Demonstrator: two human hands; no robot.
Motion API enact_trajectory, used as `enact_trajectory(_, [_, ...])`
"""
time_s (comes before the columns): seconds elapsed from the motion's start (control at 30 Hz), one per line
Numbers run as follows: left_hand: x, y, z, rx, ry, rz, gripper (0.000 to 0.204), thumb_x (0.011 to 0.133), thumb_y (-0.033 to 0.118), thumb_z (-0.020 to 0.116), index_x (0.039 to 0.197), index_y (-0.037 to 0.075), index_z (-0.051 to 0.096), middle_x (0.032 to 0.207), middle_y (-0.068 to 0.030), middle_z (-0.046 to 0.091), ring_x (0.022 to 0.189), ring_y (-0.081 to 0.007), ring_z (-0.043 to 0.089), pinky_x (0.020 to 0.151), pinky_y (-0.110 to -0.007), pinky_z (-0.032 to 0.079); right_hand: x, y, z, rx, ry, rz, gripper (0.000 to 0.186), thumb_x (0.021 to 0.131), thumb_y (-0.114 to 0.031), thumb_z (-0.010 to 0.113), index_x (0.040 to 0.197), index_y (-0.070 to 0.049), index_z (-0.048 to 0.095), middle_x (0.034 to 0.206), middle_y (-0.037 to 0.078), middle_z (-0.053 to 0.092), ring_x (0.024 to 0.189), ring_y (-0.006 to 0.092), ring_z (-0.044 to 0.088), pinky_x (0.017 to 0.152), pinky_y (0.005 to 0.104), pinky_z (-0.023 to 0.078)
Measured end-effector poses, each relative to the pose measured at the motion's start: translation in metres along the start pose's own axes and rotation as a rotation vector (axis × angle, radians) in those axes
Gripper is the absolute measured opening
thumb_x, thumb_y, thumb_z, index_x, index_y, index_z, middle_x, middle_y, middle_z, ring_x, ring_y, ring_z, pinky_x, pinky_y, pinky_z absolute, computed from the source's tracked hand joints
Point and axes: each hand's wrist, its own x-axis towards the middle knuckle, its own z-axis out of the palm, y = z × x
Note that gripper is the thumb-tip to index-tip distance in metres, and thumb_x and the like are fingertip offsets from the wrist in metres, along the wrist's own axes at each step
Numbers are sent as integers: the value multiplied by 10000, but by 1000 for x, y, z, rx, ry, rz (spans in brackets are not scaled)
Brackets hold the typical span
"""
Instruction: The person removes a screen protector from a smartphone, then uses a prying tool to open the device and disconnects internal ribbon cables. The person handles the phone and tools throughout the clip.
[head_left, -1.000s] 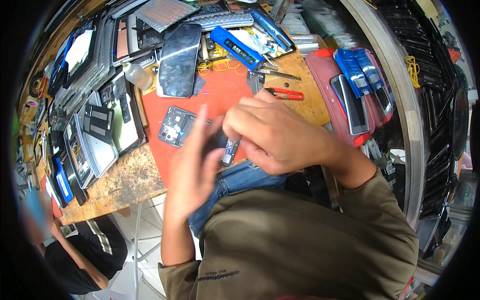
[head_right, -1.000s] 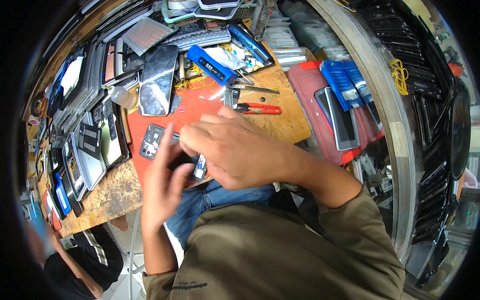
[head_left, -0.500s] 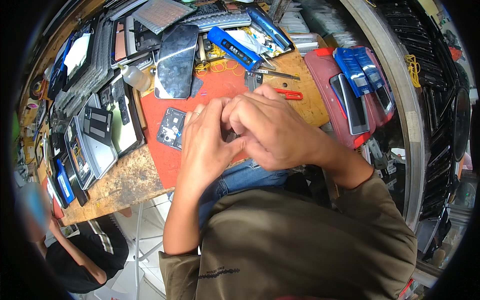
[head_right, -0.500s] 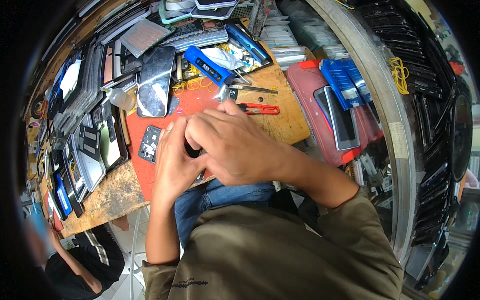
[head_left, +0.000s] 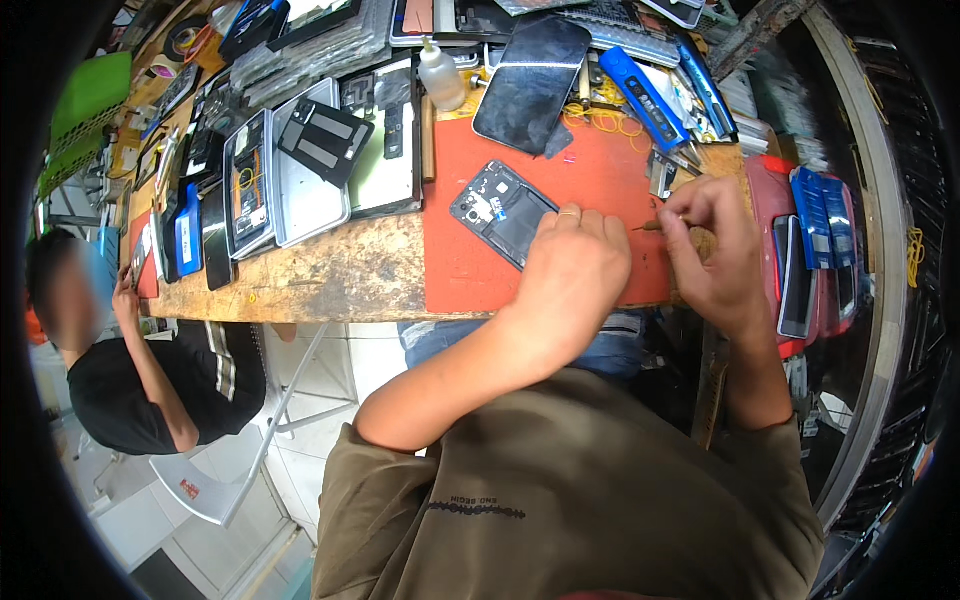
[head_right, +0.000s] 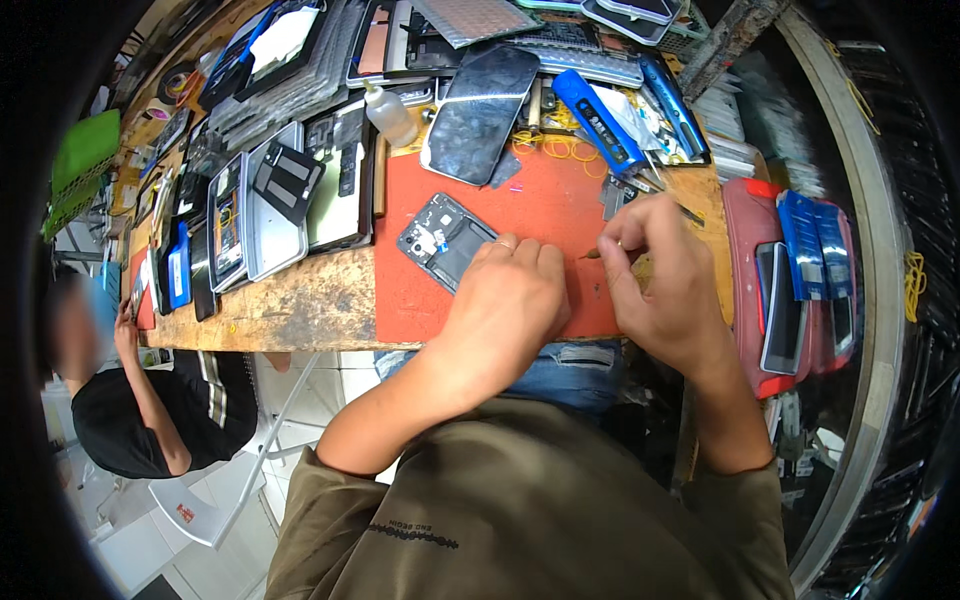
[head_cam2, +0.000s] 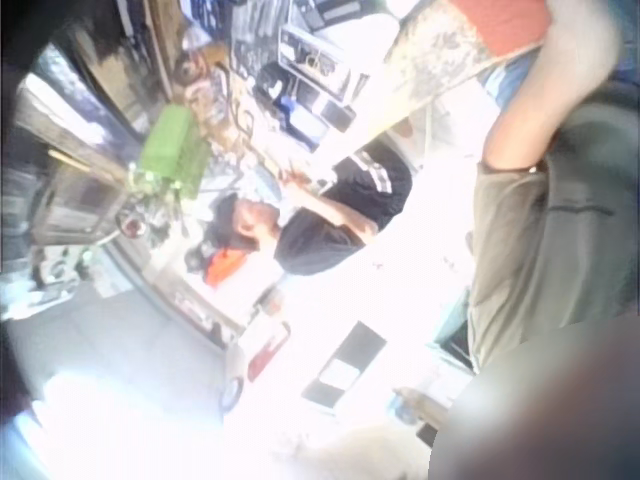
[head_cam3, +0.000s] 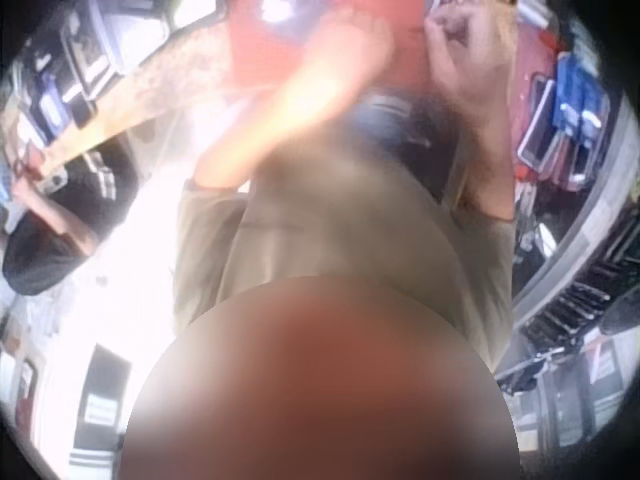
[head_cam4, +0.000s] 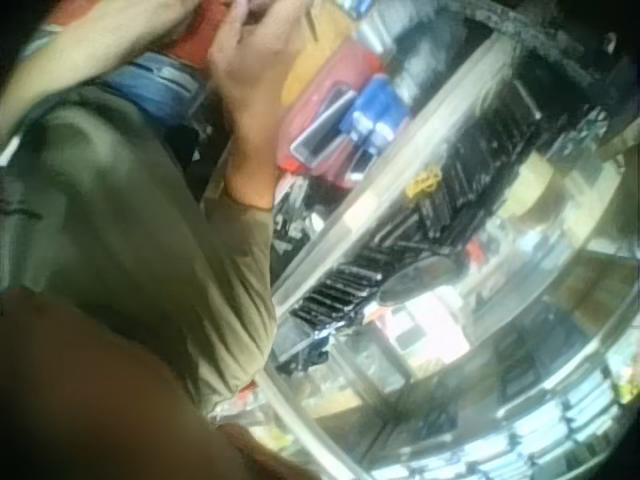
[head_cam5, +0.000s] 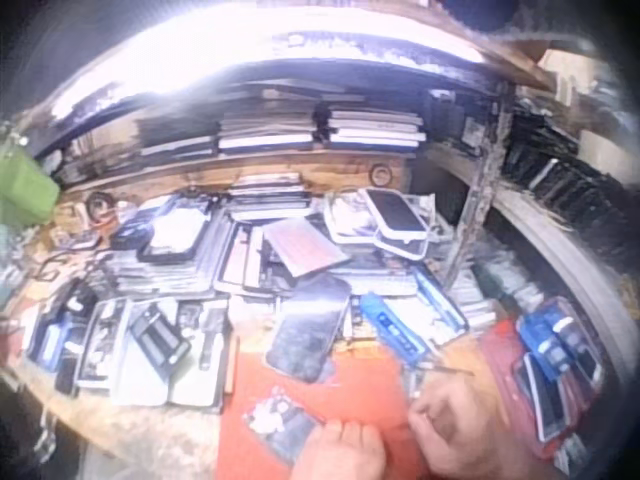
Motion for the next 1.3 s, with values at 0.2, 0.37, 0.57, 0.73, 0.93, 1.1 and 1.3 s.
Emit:
enact_trajectory(0.2, [-47, -93, -77, -58, 473, -502, 83, 963, 37, 749, 1007, 18, 680, 872, -48, 656, 814, -142, 620, 784, -292, 516, -12, 1, -1, -47, -20, 41, 204, 919, 18, 731, 950, -32, 536, 771, 123, 595, 675, 360, 656, 594, 445, 500])
enact_trajectory(0.37, [-99, -172, -142, 290, 455, -826, 156, 1010, 138, 760, 1045, -13, 748, 916, -70, 729, 812, -143, 652, 738, -311, 524, -6, -5, 6, -97, -55, -162, 235, 883, 54, 777, 922, -31, 561, 773, 99, 616, 659, 289, 649, 601, 381, 501])
enact_trajectory(0.57, [-94, -121, -106, 124, 531, -368, 215, 1073, 50, 614, 1246, -6, 728, 1003, -91, 751, 909, -192, 680, 806, -345, 509, -9, -23, 8, 113, -240, -48, 257, 875, 54, 685, 1025, -35, 498, 880, 121, 644, 814, 372, 689, 683, 468, 524])
enact_trajectory(0.73, [-65, -35, -57, -401, 239, -368, 285, 1049, -28, 583, 1307, 26, 688, 1048, -115, 764, 918, -217, 701, 832, -377, 530, -10, -24, 14, 123, -248, -32, 245, 890, 46, 676, 1032, -30, 492, 892, 134, 650, 841, 400, 689, 701, 480, 526])
enact_trajectory(0.93, [-41, -3, -24, -599, 64, -218, 511, 990, -144, 516, 1474, 11, 562, 1151, -170, 761, 957, -336, 672, 858, -432, 543, -8, -25, 17, 137, -204, -88, 258, 861, 102, 714, 988, -12, 521, 835, 134, 620, 735, 343, 673, 648, 425, 522])
enact_trajectory(1.1, [-41, 0, -21, -610, 48, -224, 551, 985, -152, 518, 1513, 4, 519, 1151, -191, 754, 994, -359, 681, 890, -447, 546, -6, -25, 17, 129, -207, -128, 263, 850, 102, 702, 998, -18, 520, 849, 139, 617, 753, 369, 667, 655, 441, 522])
enact_trajectory(1.3, [-42, -2, -20, -587, 52, -205, 540, 988, -142, 529, 1508, 4, 530, 1136, -191, 756, 996, -359, 687, 887, -441, 554, -4, -27, 15, 123, -219, -135, 262, 851, 98, 705, 1001, -21, 525, 859, 142, 611, 772, 375, 663, 669, 448, 520])
